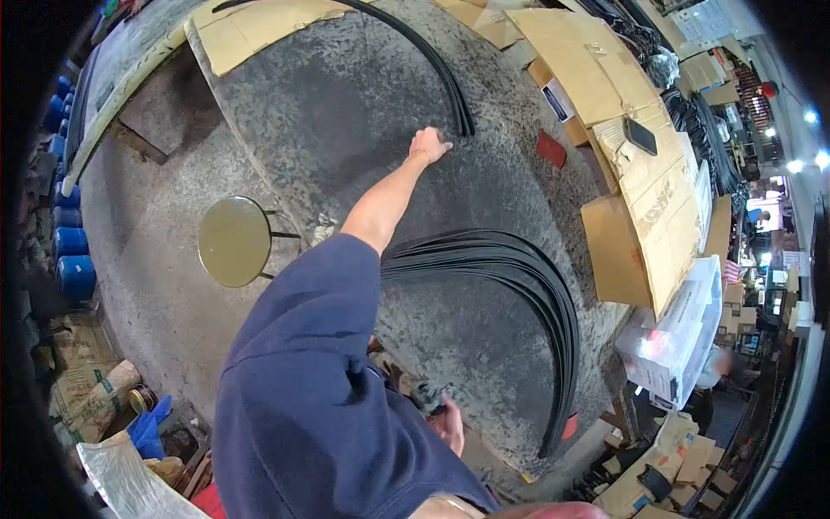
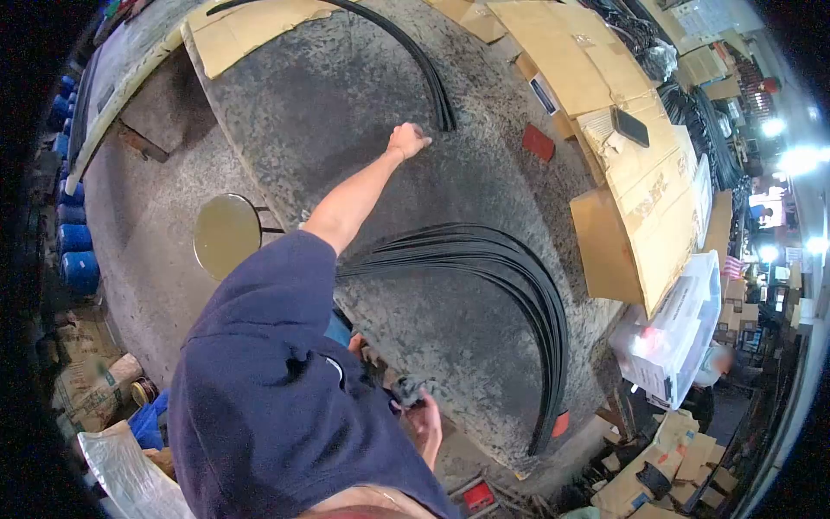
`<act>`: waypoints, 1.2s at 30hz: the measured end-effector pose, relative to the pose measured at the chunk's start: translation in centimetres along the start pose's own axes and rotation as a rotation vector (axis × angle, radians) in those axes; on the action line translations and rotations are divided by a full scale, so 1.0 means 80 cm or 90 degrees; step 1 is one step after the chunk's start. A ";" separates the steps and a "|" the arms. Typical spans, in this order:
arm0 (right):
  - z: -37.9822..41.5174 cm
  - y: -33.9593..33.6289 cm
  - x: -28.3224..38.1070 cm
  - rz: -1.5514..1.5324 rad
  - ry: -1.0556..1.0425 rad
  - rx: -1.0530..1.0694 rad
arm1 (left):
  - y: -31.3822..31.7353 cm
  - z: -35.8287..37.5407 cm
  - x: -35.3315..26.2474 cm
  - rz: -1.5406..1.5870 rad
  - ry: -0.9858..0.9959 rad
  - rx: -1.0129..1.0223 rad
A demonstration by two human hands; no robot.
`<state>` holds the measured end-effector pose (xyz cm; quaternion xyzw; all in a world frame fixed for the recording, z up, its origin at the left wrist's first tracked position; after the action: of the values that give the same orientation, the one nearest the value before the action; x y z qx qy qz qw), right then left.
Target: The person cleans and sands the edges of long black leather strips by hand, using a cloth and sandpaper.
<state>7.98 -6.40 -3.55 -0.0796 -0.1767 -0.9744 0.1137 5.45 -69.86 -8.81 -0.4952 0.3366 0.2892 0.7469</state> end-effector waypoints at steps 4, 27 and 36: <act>0.016 -0.033 -0.028 0.250 0.085 -0.170 | 0.005 -0.043 -0.033 -0.027 0.013 -0.033; -0.010 0.004 -0.037 0.114 -0.066 -0.134 | -0.001 -0.036 -0.006 -0.074 -0.024 0.101; -0.043 -0.110 -0.090 -0.012 0.047 -0.179 | 0.007 -0.067 -0.034 -0.179 0.089 0.073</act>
<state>12.32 1.77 -11.01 -0.0569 -0.0349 -0.9929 0.0984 2.23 -74.95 -8.52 -0.5131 0.3309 0.1267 0.7818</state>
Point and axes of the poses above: each hand's wrist, its own z-axis away from the middle knuckle, its own y-axis out of the palm, x = y × z, the point moved 4 cm from there along -z, towards the middle knuckle, and after that the axes turned 4 degrees about -y, right-handed, at the moved point
